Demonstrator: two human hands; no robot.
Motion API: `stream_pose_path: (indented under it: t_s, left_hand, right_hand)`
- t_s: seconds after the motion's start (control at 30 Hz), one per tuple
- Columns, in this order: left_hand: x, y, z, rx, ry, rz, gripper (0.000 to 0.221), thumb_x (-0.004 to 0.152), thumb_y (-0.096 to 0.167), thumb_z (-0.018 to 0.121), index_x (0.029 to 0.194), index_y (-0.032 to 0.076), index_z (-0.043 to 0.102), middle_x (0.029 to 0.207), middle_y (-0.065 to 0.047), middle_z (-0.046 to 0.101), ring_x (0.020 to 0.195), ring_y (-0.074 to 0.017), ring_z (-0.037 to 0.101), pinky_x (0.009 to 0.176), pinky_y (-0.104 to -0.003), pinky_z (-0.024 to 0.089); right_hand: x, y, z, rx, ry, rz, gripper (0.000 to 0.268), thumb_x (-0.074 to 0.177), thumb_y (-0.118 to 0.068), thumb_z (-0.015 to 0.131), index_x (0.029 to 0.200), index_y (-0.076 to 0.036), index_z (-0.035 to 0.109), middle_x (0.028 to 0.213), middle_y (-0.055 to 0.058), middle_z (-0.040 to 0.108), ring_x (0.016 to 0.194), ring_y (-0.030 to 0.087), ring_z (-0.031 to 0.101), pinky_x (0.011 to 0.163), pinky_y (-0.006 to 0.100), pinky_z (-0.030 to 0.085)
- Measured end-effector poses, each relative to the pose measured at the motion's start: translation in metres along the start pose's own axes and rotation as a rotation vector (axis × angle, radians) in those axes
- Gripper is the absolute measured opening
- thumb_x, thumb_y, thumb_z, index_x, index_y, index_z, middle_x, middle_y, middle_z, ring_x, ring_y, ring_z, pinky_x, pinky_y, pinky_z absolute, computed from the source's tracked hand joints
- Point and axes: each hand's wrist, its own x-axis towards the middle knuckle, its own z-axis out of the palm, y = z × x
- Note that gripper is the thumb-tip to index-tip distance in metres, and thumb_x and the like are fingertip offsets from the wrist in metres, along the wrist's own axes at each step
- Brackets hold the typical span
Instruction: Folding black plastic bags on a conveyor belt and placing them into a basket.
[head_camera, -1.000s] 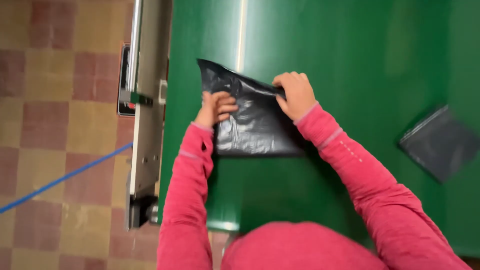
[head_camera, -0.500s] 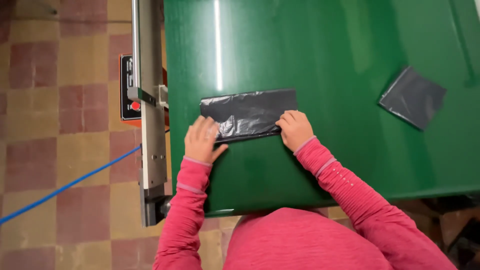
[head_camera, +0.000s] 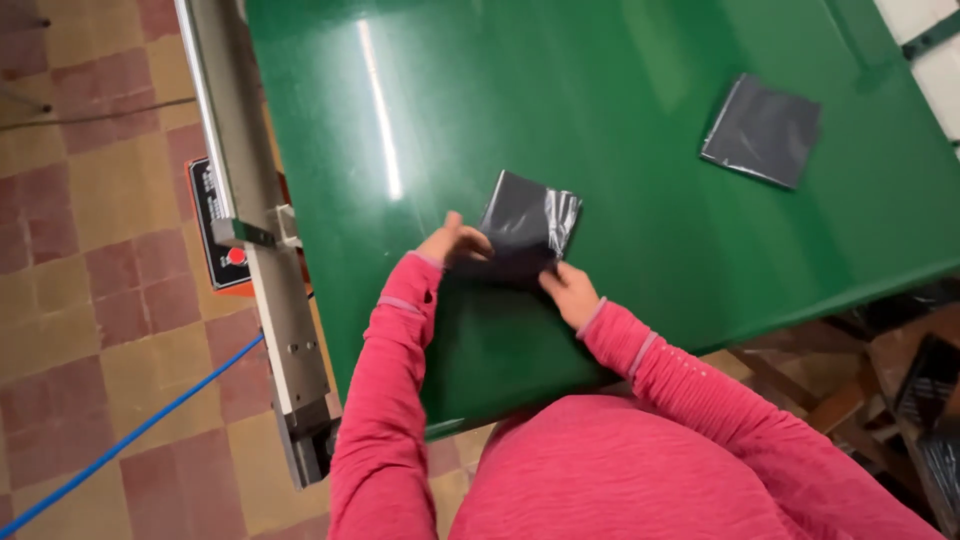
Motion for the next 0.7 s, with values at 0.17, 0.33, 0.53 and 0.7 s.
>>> stream_pose_path:
  t_s: [0.17, 0.33, 0.53, 0.7]
  left_hand:
    - [-0.011, 0.055, 0.047, 0.795, 0.609, 0.278, 0.049, 0.095, 0.050, 0.067, 0.112, 0.003, 0.068, 0.111, -0.015, 0.073, 0.107, -0.0338, 0.069, 0.093, -0.044, 0.052]
    - [0.006, 0.049, 0.074, 1.184, 0.896, 0.355, 0.044, 0.089, 0.045, 0.074, 0.108, 0.007, 0.063, 0.108, -0.015, 0.066, 0.100, -0.0405, 0.063, 0.080, -0.052, 0.052]
    - [0.013, 0.054, 0.106, 1.277, 0.938, 0.642, 0.028, 0.091, 0.021, 0.075, 0.107, 0.005, 0.059, 0.109, -0.016, 0.059, 0.103, -0.0415, 0.057, 0.080, -0.052, 0.051]
    - [0.037, 0.125, 0.237, 1.061, 0.758, 0.935, 0.018, 0.095, 0.007, 0.069, 0.109, 0.001, 0.059, 0.107, -0.018, 0.061, 0.096, -0.0401, 0.062, 0.083, -0.046, 0.054]
  right_hand:
    - [0.054, 0.011, -0.019, 1.085, 0.157, 0.543, 0.026, 0.104, -0.023, 0.048, 0.125, -0.011, 0.057, 0.122, 0.009, 0.070, 0.101, 0.028, 0.073, 0.084, 0.048, 0.062]
    - [0.070, 0.011, -0.021, 1.020, 0.184, 0.704, 0.024, 0.101, -0.027, 0.052, 0.118, -0.011, 0.053, 0.108, 0.010, 0.066, 0.086, 0.028, 0.070, 0.070, 0.050, 0.058]
    - [0.053, 0.025, -0.026, 0.702, 0.291, 0.471, 0.035, 0.099, -0.029, 0.062, 0.118, -0.002, 0.053, 0.102, 0.013, 0.060, 0.086, 0.026, 0.059, 0.075, 0.050, 0.049]
    - [0.018, 0.012, -0.148, 0.234, 0.669, 0.124, 0.063, 0.093, -0.023, 0.074, 0.140, 0.003, 0.041, 0.125, 0.019, 0.060, 0.119, 0.027, 0.059, 0.105, 0.037, 0.046]
